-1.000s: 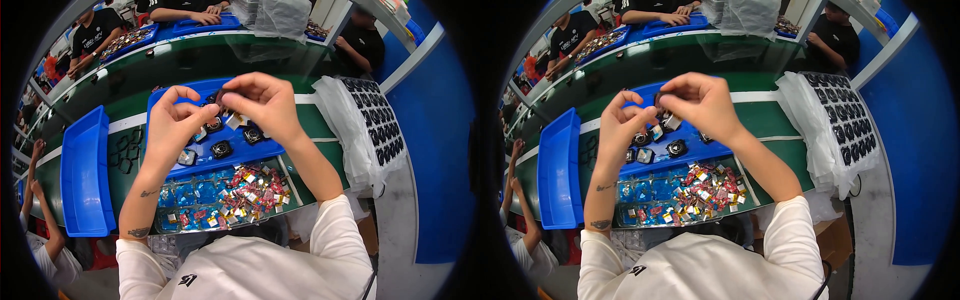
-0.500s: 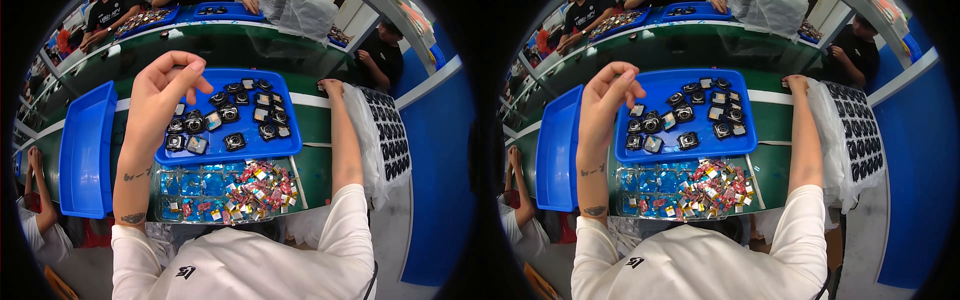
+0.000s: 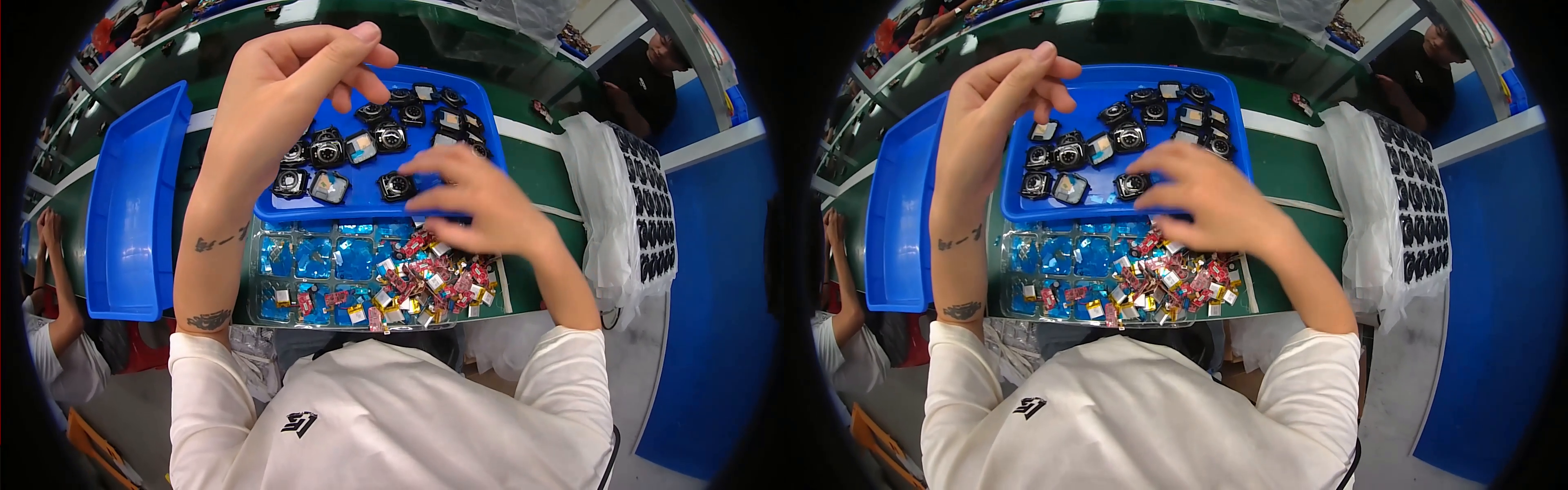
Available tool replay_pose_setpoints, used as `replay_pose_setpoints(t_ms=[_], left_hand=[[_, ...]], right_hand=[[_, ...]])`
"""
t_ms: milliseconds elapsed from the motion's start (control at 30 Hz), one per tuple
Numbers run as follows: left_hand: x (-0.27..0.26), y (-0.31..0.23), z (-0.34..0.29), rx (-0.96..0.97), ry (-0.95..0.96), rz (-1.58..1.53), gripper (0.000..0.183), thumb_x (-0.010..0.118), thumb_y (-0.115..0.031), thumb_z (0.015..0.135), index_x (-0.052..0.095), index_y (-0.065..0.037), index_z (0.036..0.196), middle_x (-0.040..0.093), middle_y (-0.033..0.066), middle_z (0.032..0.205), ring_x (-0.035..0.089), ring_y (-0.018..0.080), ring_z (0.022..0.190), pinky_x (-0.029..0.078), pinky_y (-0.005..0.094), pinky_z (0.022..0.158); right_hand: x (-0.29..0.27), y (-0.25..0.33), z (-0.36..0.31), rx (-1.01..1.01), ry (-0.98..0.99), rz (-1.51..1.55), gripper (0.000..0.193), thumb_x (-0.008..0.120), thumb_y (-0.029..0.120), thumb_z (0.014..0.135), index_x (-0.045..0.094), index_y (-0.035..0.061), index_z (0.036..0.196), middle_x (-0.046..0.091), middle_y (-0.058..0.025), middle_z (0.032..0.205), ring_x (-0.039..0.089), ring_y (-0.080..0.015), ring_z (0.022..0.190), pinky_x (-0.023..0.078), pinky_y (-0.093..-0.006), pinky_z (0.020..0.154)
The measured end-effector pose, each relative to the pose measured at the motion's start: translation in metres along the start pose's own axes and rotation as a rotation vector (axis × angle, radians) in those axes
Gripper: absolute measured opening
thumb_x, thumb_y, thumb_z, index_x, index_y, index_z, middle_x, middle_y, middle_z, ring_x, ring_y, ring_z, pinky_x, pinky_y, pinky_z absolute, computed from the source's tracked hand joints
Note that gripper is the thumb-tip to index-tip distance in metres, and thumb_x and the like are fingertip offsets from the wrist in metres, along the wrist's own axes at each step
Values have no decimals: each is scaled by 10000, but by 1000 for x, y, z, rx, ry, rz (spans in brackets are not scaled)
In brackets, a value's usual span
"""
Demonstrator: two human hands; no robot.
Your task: Manually assemble small electronic components, specifically connecting ribbon cables to circular circuit board assemblies.
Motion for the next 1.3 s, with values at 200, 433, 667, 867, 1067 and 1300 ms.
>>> replay_pose_setpoints(t_ms=[200, 433, 667, 867, 1067, 1300], left_hand=[[10, -11, -6, 66, 37, -10, 308, 573, -268, 907, 681, 19, 883, 652, 67, 713, 544, 68, 614, 411, 196, 580], [31, -9, -18, 34, 319, 153, 127, 698, -106, 778, 675, 10, 824, 661, 42, 738, 593, 80, 671, 446, 206, 623], [38, -4, -20, -14, 355, 232, 183, 723, -40, 727, 542, -12, 717, 602, 27, 689, 562, 77, 669, 467, 230, 664], [36, -17, -14, 65, 295, 45, 98, 649, 22, 789, 554, 13, 769, 623, 53, 815, 590, 97, 783, 481, 233, 719], [26, 0, -11, -57, 183, -147, 222, 615, -10, 817, 658, 34, 1031, 669, 105, 973, 639, 129, 854, 505, 245, 758], [31, 2, -11, -11, 167, 145, 205, 693, -44, 757, 690, 7, 956, 681, 95, 888, 637, 132, 844, 498, 244, 736]], right_hand=[[24, 15, -19, 57, 62, -149, 196, 737, 106, 654, 702, 81, 845, 541, -71, 1255, 469, -296, 1171, 406, -421, 940], [-14, 17, -14, 105, -297, 201, 156, 728, 0, 657, 698, 20, 808, 673, -73, 830, 613, -228, 788, 472, -332, 723], [-45, 16, 13, -30, -512, 173, 185, 727, -72, 643, 697, -22, 818, 676, -92, 775, 613, -199, 722, 472, -292, 674], [-40, -9, 26, 313, -622, 1040, 155, 679, 23, 789, 682, -9, 940, 681, -86, 852, 620, -112, 762, 497, -243, 720], [-63, 25, 29, -88, -706, 19, 350, 710, 10, 635, 673, 43, 981, 597, -120, 1011, 578, -181, 886, 462, -263, 705], [-59, 21, 28, -97, -671, -19, 225, 754, -2, 679, 662, 32, 882, 608, -59, 789, 565, -141, 688, 439, -222, 582]])
Point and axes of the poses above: each hand's wrist, its own z-axis towards the middle knuckle, its own x-axis out of the palm, y = z × x, the point moved 5 cm from there along z, towards the middle knuckle
